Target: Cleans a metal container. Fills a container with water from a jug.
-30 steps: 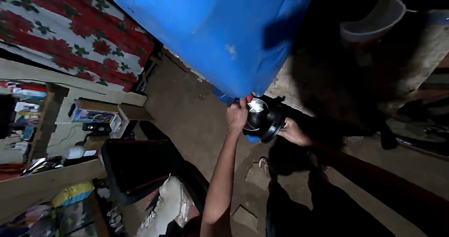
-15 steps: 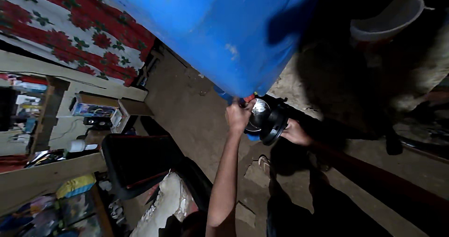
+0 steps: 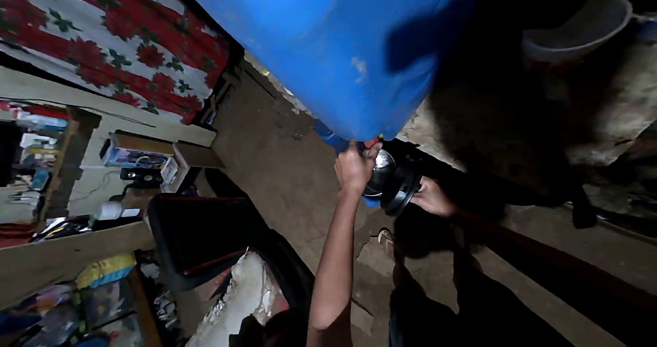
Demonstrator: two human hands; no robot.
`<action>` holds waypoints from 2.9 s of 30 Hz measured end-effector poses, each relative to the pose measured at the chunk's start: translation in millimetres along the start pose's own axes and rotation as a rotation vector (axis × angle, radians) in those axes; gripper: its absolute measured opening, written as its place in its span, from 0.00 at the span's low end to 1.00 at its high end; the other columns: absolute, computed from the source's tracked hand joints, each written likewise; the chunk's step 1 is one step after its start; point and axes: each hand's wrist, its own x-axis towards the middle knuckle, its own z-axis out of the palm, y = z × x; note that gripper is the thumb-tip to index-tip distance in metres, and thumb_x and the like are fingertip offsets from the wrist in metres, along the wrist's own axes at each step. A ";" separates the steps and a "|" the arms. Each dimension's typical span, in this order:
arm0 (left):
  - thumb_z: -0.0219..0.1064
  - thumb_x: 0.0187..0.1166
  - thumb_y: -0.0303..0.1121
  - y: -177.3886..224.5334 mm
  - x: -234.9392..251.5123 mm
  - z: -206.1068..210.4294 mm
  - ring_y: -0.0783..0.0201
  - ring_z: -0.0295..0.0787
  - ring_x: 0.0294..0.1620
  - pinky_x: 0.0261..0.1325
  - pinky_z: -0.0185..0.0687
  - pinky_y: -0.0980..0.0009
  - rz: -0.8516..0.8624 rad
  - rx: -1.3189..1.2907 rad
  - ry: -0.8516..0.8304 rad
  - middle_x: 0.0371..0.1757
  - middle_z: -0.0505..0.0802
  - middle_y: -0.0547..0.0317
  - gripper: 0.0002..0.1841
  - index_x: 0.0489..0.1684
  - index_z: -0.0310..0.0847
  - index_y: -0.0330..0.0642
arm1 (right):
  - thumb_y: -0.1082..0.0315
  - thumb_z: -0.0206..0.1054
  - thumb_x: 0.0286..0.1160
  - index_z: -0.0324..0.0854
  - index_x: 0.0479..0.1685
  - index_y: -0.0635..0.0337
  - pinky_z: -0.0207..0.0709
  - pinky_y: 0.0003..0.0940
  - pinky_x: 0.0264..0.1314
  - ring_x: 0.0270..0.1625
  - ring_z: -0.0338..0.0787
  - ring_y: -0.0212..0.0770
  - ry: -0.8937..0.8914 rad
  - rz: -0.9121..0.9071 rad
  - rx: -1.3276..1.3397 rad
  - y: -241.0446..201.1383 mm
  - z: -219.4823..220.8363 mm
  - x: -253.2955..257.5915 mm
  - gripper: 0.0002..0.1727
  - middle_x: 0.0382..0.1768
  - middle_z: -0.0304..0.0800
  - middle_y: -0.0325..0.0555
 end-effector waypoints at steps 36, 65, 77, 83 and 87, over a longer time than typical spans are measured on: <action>0.67 0.80 0.60 -1.6 -3.9 1.8 0.41 0.88 0.39 0.40 0.81 0.40 -0.169 -0.152 -0.049 0.37 0.90 0.41 0.27 0.50 0.86 0.41 | 0.71 0.81 0.64 0.84 0.64 0.70 0.79 0.41 0.72 0.63 0.90 0.43 0.011 0.002 -0.039 1.6 2.5 10.2 0.26 0.58 0.91 0.62; 0.67 0.82 0.34 -149.9 -228.9 81.8 0.44 0.92 0.54 0.62 0.84 0.44 -0.439 -0.117 -0.700 0.53 0.94 0.39 0.21 0.71 0.80 0.35 | 0.69 0.81 0.62 0.85 0.66 0.68 0.78 0.43 0.75 0.66 0.89 0.46 0.028 -0.069 -0.044 8.6 1.2 17.8 0.28 0.61 0.91 0.60; 0.62 0.87 0.48 74.4 -31.9 -270.1 0.74 0.80 0.70 0.73 0.77 0.68 0.773 -0.087 0.743 0.66 0.86 0.67 0.22 0.66 0.79 0.38 | 0.71 0.83 0.61 0.85 0.67 0.68 0.76 0.51 0.77 0.68 0.89 0.53 0.024 -0.088 -0.020 13.9 2.9 16.2 0.30 0.62 0.91 0.63; 0.64 0.82 0.48 197.7 52.2 -326.3 0.80 0.83 0.53 0.58 0.78 0.76 0.705 0.249 0.456 0.51 0.89 0.62 0.20 0.56 0.86 0.41 | 0.64 0.82 0.63 0.85 0.66 0.69 0.78 0.45 0.75 0.64 0.91 0.49 0.047 -0.080 -0.017 25.6 8.5 19.5 0.30 0.60 0.92 0.61; 0.67 0.80 0.30 190.6 188.7 -358.0 0.80 0.79 0.28 0.34 0.78 0.80 0.932 0.145 -0.082 0.29 0.83 0.69 0.04 0.34 0.83 0.42 | 0.63 0.79 0.68 0.85 0.63 0.68 0.84 0.33 0.67 0.55 0.93 0.35 0.005 -0.079 0.059 16.9 1.9 14.5 0.26 0.52 0.95 0.52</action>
